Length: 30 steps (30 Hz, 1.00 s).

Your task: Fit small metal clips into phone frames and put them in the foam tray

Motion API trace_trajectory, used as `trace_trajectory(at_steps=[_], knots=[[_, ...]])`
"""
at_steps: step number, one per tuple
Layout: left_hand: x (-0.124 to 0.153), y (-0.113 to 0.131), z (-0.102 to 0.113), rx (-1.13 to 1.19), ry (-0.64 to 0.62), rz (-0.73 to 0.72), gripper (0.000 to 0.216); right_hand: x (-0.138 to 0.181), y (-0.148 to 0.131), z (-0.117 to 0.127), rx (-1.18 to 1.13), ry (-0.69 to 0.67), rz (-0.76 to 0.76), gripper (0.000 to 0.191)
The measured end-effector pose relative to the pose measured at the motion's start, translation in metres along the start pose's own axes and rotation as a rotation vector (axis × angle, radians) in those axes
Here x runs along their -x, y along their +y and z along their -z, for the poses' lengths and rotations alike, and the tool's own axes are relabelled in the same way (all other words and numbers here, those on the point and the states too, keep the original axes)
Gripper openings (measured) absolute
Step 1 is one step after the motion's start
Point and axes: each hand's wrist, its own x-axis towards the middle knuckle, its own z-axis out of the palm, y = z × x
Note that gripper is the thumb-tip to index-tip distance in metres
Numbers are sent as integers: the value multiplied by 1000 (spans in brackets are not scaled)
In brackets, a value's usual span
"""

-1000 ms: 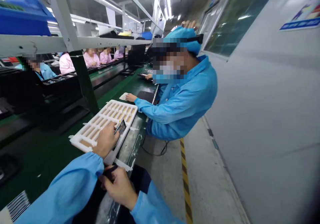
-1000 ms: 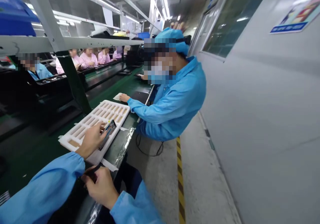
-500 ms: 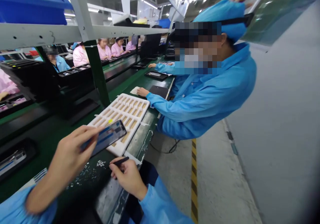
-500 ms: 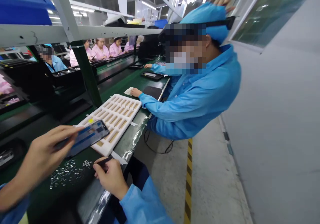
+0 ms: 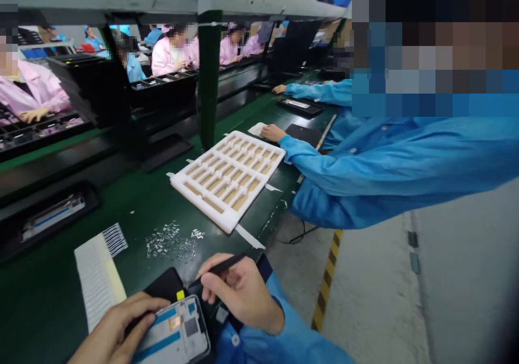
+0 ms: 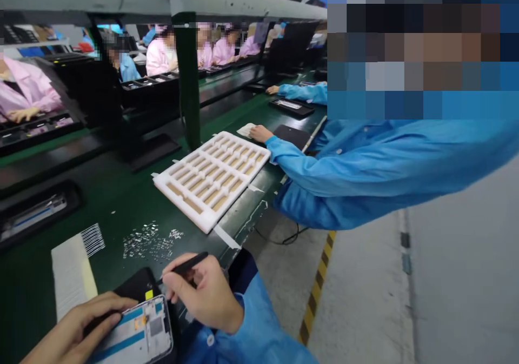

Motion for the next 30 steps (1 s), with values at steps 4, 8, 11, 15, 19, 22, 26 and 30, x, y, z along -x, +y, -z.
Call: trace_trajectory(at_steps=[4,8,11,15,19,22,26,30], knots=[[-1,15,-2,5,13,-43,37,14,-4,-22,162,-91,29,18],[-2,22,-6,14,2,-31,39,11,-2,-27,340,-120,53,13],[-3,23,-9,25,-11,-14,39,8,0,-26,422,-147,31,12],[-3,23,-11,11,-27,4,41,7,0,-26,467,-167,25,12],[-2,20,-11,1,-20,-7,42,7,-2,-27,484,-161,28,12],[-1,18,-12,1,-29,-7,43,6,-2,-28,483,-162,23,12],[-1,20,-13,-15,-15,-3,41,6,-1,-28,479,-150,26,12],[-2,26,-16,-56,10,48,38,8,0,-28,496,-149,49,12]])
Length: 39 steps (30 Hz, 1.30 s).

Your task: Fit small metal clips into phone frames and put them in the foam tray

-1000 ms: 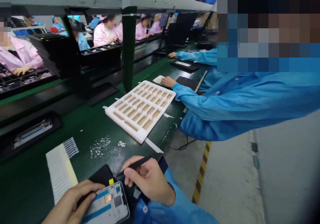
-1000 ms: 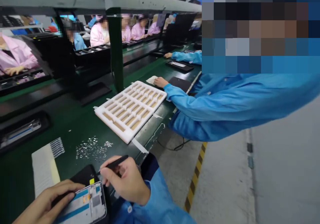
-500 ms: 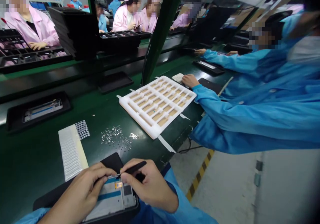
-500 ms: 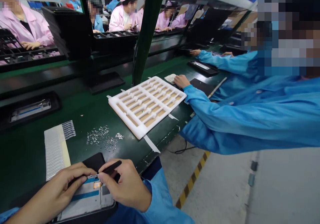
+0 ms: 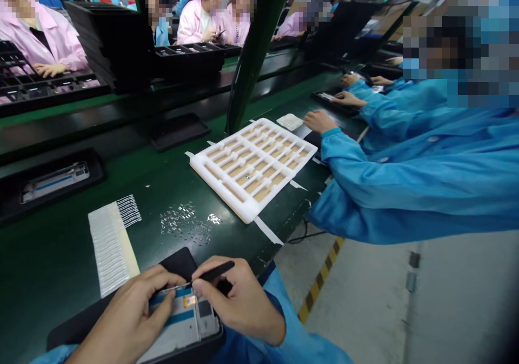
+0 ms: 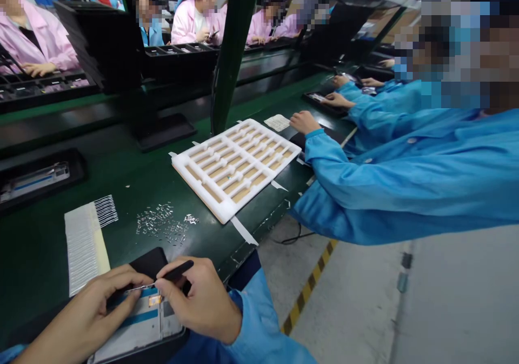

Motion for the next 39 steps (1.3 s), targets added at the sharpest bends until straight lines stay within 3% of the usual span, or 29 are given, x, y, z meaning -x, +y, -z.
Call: trace_trajectory(at_steps=[16,23,30,39], knots=[[-4,-1,-14,-20,85,85,29,-1,0,1,-1,19,20,11],[-3,2,-14,-61,95,121,31,2,0,1,-12,38,110,12],[-2,1,-14,-80,107,69,38,6,6,0,-32,28,252,12],[-2,4,-15,-154,135,58,32,8,12,0,-45,5,303,13]])
